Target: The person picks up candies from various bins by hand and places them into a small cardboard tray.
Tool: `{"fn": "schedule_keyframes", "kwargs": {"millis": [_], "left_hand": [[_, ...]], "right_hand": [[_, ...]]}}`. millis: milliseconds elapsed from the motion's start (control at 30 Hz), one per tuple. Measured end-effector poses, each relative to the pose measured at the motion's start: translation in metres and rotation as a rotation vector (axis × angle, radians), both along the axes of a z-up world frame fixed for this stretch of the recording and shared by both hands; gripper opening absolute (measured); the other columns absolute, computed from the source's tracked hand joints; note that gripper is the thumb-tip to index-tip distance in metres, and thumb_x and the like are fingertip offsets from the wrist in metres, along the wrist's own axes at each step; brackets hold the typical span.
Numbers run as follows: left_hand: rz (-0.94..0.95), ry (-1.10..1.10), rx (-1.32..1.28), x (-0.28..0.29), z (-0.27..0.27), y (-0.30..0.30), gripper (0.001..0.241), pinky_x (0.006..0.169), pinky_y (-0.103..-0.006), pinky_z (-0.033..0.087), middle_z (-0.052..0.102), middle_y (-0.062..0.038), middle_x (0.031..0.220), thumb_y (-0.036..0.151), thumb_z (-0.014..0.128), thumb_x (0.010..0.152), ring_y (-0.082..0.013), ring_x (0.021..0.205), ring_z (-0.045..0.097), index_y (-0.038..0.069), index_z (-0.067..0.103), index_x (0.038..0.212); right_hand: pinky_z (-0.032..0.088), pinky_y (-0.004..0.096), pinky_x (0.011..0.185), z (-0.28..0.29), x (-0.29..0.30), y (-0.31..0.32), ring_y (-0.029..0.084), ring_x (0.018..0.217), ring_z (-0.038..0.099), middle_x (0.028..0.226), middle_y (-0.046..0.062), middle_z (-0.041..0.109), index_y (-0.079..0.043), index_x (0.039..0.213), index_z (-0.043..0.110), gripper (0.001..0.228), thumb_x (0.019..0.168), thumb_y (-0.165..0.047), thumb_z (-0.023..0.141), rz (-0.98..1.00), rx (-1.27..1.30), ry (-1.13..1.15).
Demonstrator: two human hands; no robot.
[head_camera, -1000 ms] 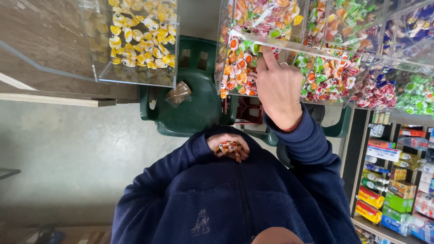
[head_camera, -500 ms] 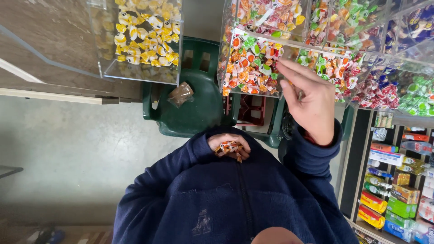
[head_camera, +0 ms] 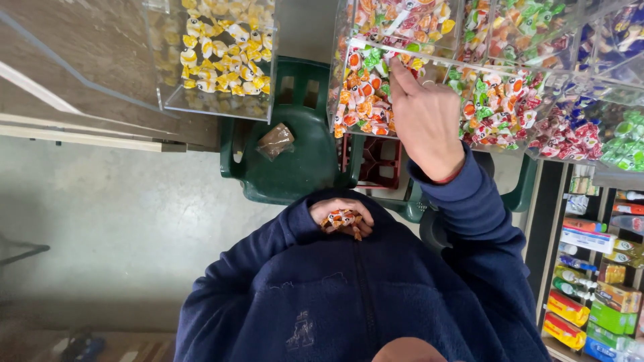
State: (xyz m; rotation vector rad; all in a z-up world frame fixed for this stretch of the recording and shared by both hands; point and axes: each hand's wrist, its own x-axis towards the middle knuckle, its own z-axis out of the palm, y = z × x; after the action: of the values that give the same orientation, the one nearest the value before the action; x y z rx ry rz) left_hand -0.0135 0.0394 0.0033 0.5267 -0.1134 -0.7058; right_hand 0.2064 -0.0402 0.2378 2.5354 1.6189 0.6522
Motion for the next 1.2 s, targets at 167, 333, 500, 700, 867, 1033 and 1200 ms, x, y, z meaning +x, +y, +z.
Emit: {"fn": "schedule_keyframes", "kwargs": {"millis": [167, 333, 500, 700, 867, 1033, 1200], "left_hand": [[0.037, 0.0, -0.012, -0.003, 0.0, -0.001, 0.06, 0.106, -0.0427, 0.052, 0.069, -0.021, 0.125, 0.045, 0.042, 0.104, -0.0291, 0.118, 0.067, -0.005, 0.059, 0.133], [0.064, -0.031, -0.061, -0.002, -0.002, -0.003, 0.059, 0.107, -0.0417, 0.052, 0.068, -0.02, 0.126, 0.044, 0.041, 0.105, -0.028, 0.12, 0.067, -0.004, 0.059, 0.134], [0.08, 0.014, -0.044, -0.006, 0.002, -0.004, 0.057, 0.106, -0.0425, 0.052, 0.069, -0.021, 0.126, 0.043, 0.042, 0.109, -0.0289, 0.119, 0.067, -0.005, 0.061, 0.134], [0.185, 0.103, -0.205, -0.02, -0.045, -0.025, 0.06, 0.106, -0.0442, 0.053, 0.068, -0.023, 0.127, 0.046, 0.041, 0.108, -0.0323, 0.119, 0.067, -0.002, 0.06, 0.139], [0.08, 0.025, -0.284, -0.023, -0.058, -0.018, 0.057, 0.11, -0.0446, 0.051, 0.067, -0.025, 0.132, 0.038, 0.044, 0.112, -0.0325, 0.124, 0.065, -0.009, 0.055, 0.141], [0.097, 0.098, -0.308, -0.03, -0.078, -0.027, 0.058, 0.111, -0.0441, 0.051, 0.067, -0.021, 0.135, 0.037, 0.044, 0.107, -0.0303, 0.127, 0.065, -0.009, 0.054, 0.142], [0.225, 0.09, -0.156, -0.039, -0.036, -0.011, 0.059, 0.111, -0.0475, 0.05, 0.067, -0.026, 0.127, 0.041, 0.045, 0.112, -0.0348, 0.121, 0.066, -0.01, 0.056, 0.141]], "right_hand": [[0.055, 0.033, 0.069, 0.035, -0.013, -0.008, 0.023, 0.085, 0.071, 0.136, 0.003, 0.072, -0.003, 0.124, 0.077, 0.036, 0.091, 0.003, 0.066, 0.044, 0.114, 0.196], [0.059, 0.032, 0.085, 0.048, -0.016, -0.039, 0.025, 0.105, 0.074, 0.141, 0.006, 0.069, -0.004, 0.134, 0.072, 0.038, 0.099, 0.007, 0.062, 0.035, 0.285, 0.683], [0.055, 0.035, 0.097, 0.064, -0.05, -0.021, 0.027, 0.118, 0.068, 0.131, 0.011, 0.066, -0.001, 0.123, 0.068, 0.031, 0.093, 0.005, 0.06, 0.282, 0.42, 1.024], [0.054, 0.031, 0.068, 0.028, -0.126, 0.092, 0.016, 0.072, 0.06, 0.151, 0.002, 0.061, -0.004, 0.145, 0.063, 0.054, 0.091, 0.0, 0.063, 0.51, 0.173, 0.287], [0.052, 0.03, 0.059, -0.004, -0.122, 0.156, 0.015, 0.065, 0.056, 0.12, 0.009, 0.052, 0.001, 0.14, 0.066, 0.046, 0.094, -0.007, 0.068, 0.237, 0.201, 0.095], [0.052, 0.029, 0.058, 0.018, -0.142, 0.128, 0.015, 0.07, 0.059, 0.156, 0.021, 0.053, 0.005, 0.129, 0.067, 0.041, 0.088, -0.005, 0.067, 0.369, 0.105, 0.127], [0.052, 0.034, 0.062, 0.045, -0.132, 0.057, 0.019, 0.072, 0.062, 0.1, 0.003, 0.061, -0.002, 0.136, 0.068, 0.051, 0.085, -0.01, 0.07, 0.335, 0.166, 0.268]]}}
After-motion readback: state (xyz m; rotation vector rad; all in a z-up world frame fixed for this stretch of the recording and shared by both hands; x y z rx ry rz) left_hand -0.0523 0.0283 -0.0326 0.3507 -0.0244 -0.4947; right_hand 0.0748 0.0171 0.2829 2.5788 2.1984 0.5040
